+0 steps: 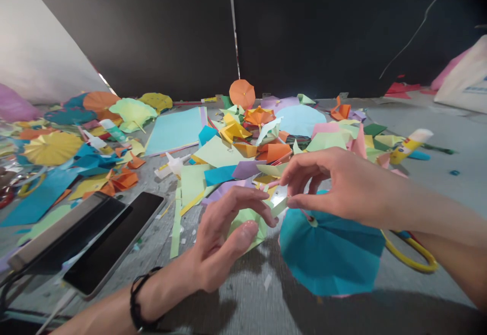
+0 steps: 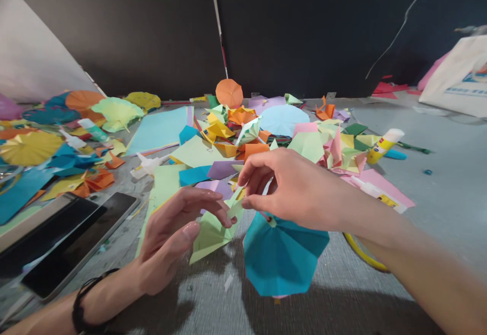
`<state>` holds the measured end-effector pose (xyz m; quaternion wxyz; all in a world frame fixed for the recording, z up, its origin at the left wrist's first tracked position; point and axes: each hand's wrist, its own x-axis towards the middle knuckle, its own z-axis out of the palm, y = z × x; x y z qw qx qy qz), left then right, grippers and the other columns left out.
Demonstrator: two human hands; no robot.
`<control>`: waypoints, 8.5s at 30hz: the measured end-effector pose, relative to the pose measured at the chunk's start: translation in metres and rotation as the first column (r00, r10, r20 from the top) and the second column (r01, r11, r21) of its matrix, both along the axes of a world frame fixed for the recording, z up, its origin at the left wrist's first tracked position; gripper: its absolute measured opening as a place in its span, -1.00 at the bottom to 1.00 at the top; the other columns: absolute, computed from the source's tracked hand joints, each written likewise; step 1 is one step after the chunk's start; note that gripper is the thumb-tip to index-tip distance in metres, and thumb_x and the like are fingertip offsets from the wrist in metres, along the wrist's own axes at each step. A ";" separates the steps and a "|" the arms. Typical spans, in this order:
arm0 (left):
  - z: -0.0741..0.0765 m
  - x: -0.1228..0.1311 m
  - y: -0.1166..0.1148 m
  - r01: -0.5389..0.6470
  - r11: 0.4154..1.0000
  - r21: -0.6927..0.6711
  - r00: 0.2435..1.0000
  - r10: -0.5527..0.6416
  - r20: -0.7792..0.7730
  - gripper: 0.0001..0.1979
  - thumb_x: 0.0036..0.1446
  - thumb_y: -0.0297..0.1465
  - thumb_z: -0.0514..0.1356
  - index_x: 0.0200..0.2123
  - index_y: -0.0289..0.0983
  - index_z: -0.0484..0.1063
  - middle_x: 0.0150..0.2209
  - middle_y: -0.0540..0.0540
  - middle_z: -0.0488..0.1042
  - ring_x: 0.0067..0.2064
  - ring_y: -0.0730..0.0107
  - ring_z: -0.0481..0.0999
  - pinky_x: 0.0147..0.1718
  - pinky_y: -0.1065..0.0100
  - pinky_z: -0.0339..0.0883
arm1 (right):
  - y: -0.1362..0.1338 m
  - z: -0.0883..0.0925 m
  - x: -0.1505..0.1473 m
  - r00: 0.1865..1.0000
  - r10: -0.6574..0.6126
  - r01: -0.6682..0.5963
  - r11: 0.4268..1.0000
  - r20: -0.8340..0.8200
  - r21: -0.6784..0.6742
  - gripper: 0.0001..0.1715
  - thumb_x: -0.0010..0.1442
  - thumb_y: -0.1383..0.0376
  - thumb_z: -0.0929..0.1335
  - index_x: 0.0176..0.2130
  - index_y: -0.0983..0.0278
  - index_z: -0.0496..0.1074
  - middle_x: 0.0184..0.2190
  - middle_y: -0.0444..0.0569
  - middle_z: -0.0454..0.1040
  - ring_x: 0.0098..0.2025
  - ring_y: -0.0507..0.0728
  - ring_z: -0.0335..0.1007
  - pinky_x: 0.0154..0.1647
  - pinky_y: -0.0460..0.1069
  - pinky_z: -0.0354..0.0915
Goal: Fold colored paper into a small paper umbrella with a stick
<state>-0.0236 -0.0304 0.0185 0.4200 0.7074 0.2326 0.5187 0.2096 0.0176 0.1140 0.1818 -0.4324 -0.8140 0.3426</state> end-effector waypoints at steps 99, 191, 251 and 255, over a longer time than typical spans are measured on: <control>0.007 -0.002 -0.005 0.008 0.988 0.157 0.997 0.005 -0.080 -0.72 0.39 -0.33 0.09 0.08 -0.24 0.45 -0.15 -0.21 0.59 -0.07 0.08 0.58 -0.01 0.01 0.45 | 0.010 0.002 0.005 0.993 0.059 -0.059 0.998 -0.099 0.010 -0.79 0.14 0.21 0.57 -0.20 0.14 0.58 -0.23 -0.19 0.67 -0.16 0.11 0.63 -0.09 0.00 0.52; 0.012 -0.002 -0.008 -0.063 0.966 0.251 0.997 0.047 0.067 -0.65 0.39 -0.28 0.16 0.16 -0.28 0.44 -0.10 -0.23 0.58 -0.05 0.02 0.57 0.03 -0.11 0.45 | 0.001 0.004 0.000 0.974 -0.014 0.005 0.999 -0.226 -0.038 -0.72 0.06 0.19 0.61 -0.32 0.15 0.49 -0.36 -0.17 0.62 -0.27 0.13 0.61 -0.19 0.03 0.56; 0.012 -0.001 -0.008 -0.010 0.955 0.295 1.000 0.002 0.026 -0.57 0.31 -0.37 0.13 0.22 -0.29 0.41 -0.09 -0.26 0.57 -0.04 0.03 0.57 0.04 -0.06 0.43 | 0.012 -0.001 0.004 0.956 -0.020 -0.045 0.977 -0.294 -0.211 -0.61 -0.07 0.22 0.67 -0.31 0.20 0.51 -0.39 -0.16 0.60 -0.30 0.10 0.56 -0.28 0.00 0.49; 0.010 -0.001 -0.007 -0.010 0.954 0.301 1.000 0.004 0.022 -0.57 0.31 -0.36 0.16 0.21 -0.29 0.42 -0.10 -0.26 0.59 -0.06 0.04 0.57 0.04 -0.07 0.43 | 0.012 0.001 0.005 0.969 0.010 -0.058 0.980 -0.245 -0.190 -0.64 -0.01 0.17 0.64 -0.28 0.19 0.53 -0.33 -0.13 0.63 -0.25 0.13 0.59 -0.24 0.02 0.49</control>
